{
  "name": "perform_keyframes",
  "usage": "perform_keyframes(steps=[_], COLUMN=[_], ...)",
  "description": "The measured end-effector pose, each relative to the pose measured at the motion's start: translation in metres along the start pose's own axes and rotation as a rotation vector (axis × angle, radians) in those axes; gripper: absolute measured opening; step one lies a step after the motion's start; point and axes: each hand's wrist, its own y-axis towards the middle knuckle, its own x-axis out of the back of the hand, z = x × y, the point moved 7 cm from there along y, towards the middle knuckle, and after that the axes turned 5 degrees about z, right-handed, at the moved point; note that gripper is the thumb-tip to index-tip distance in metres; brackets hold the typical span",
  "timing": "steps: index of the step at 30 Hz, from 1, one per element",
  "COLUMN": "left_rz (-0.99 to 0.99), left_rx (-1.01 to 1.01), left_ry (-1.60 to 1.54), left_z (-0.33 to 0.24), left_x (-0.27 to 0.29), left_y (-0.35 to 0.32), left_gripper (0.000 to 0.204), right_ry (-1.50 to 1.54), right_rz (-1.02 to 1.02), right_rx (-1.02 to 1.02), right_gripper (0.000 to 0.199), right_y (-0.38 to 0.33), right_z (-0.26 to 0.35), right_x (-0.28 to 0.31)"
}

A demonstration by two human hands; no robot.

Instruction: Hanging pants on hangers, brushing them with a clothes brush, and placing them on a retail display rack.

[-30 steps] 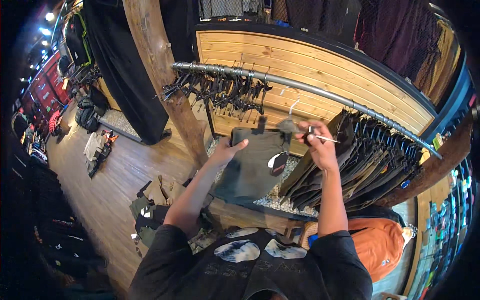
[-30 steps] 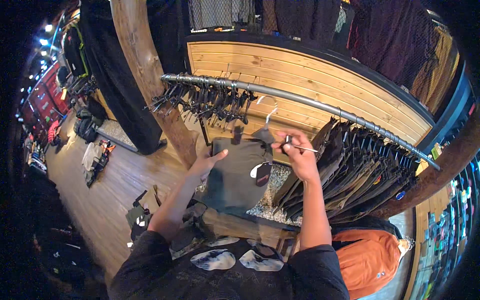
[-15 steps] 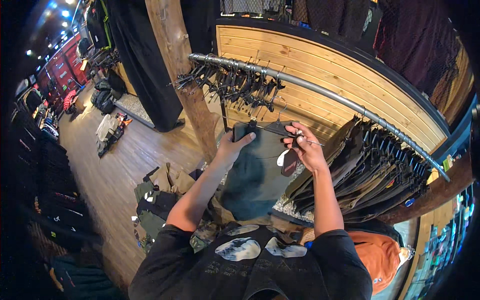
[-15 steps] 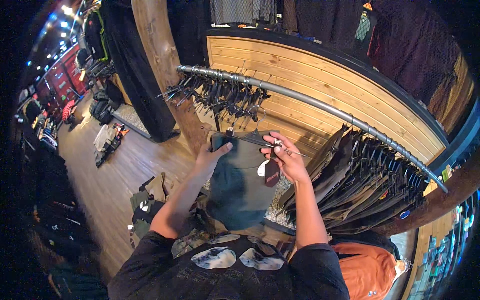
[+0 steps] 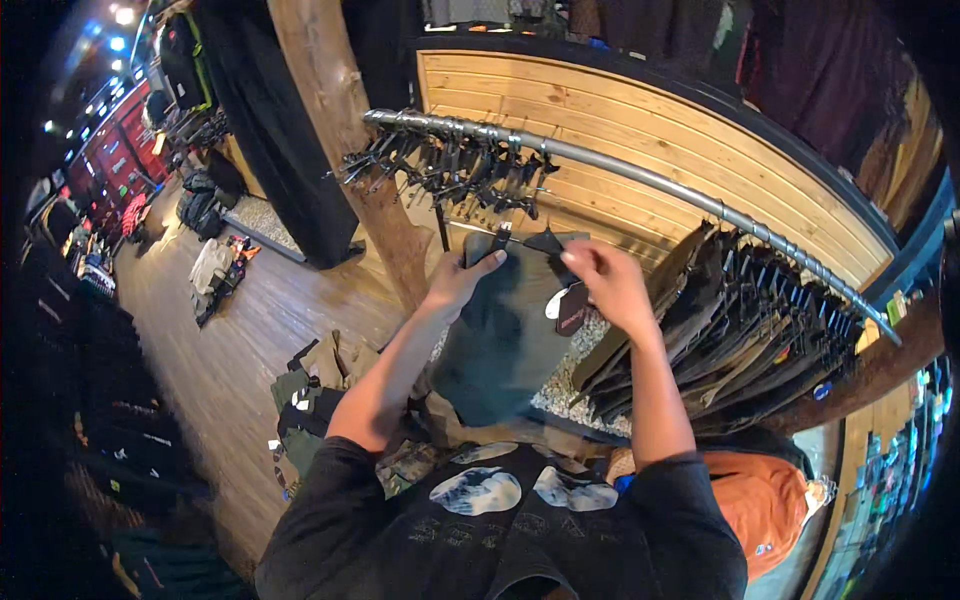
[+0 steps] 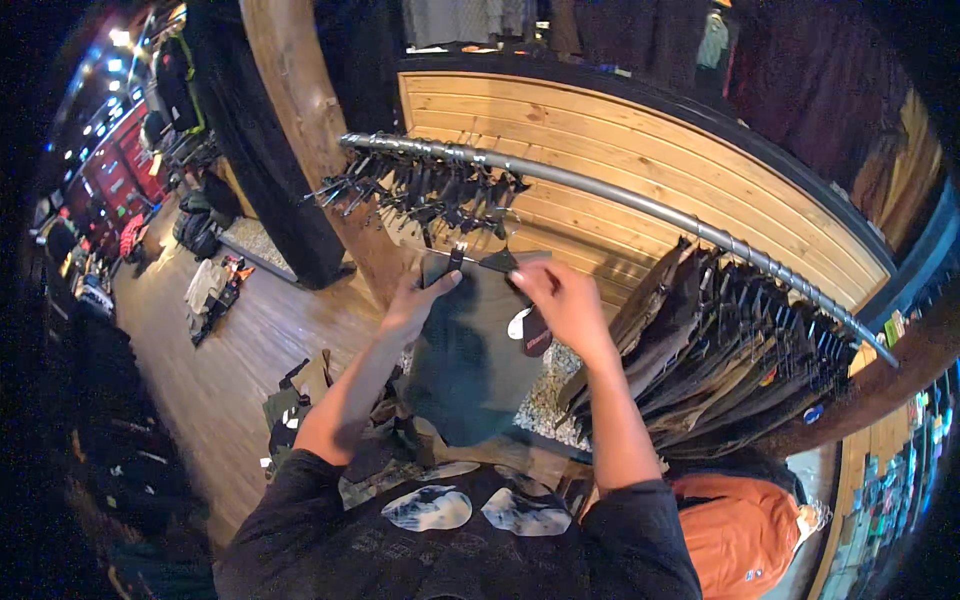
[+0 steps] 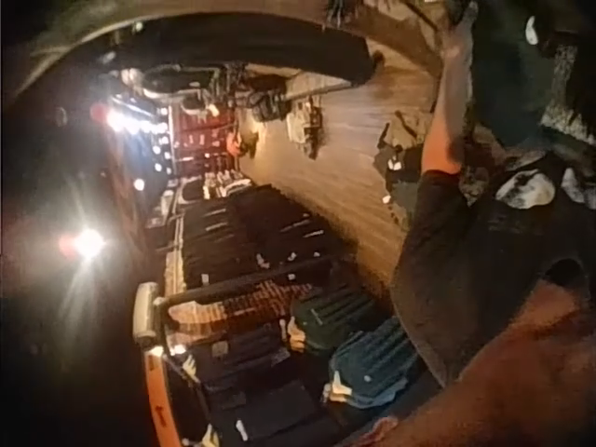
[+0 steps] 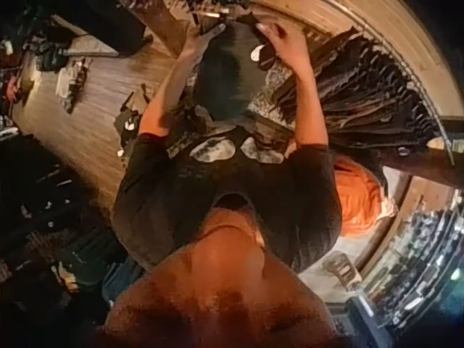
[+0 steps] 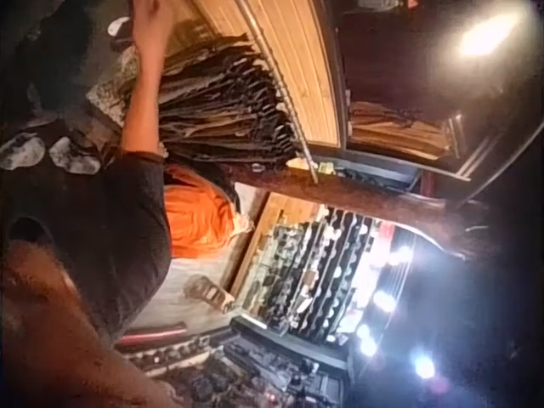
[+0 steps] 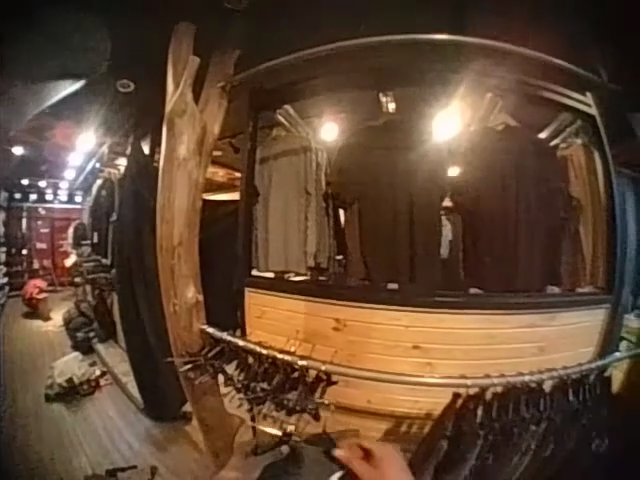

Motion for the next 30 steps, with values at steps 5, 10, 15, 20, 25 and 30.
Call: perform_keyframes(steps=[5, 10, 15, 20, 25, 30], left_rz=[0.103, 0.212, 0.26, 0.322, 0.364, 0.378], left_rx=[0.036, -0.042, -0.036, -0.092, -0.12, -0.128], left_ry=[0.035, 0.17, 0.216, 0.113, 0.13, 0.188], left_z=[0.006, 0.005, 0.008, -0.008, -0.022, -0.022], left_x=[-0.018, -0.028, -0.025, -0.029, -0.04, -0.042], left_y=[0.004, 0.007, 0.012, 0.011, 0.009, 0.011], left_gripper=[0.032, 0.029, 0.027, 0.028, 0.028, 0.029], right_ry=[-0.424, -0.261, 0.009, -0.025, -0.068, -0.114], right_rz=[-0.031, 0.263, 0.38, 0.323, 0.247, 0.226], right_rx=[0.311, 0.193, 0.035, 0.019, 0.005, 0.015], right_gripper=[0.04, 0.041, 0.037, 0.031, 0.025, 0.023], right_y=[0.032, 0.05, 0.051, 0.052, 0.059, 0.062], right_z=[0.043, 0.026, 0.011, 0.037, 0.036, 0.037], right_x=[-0.022, -0.034, -0.033, -0.019, -0.01, -0.011])
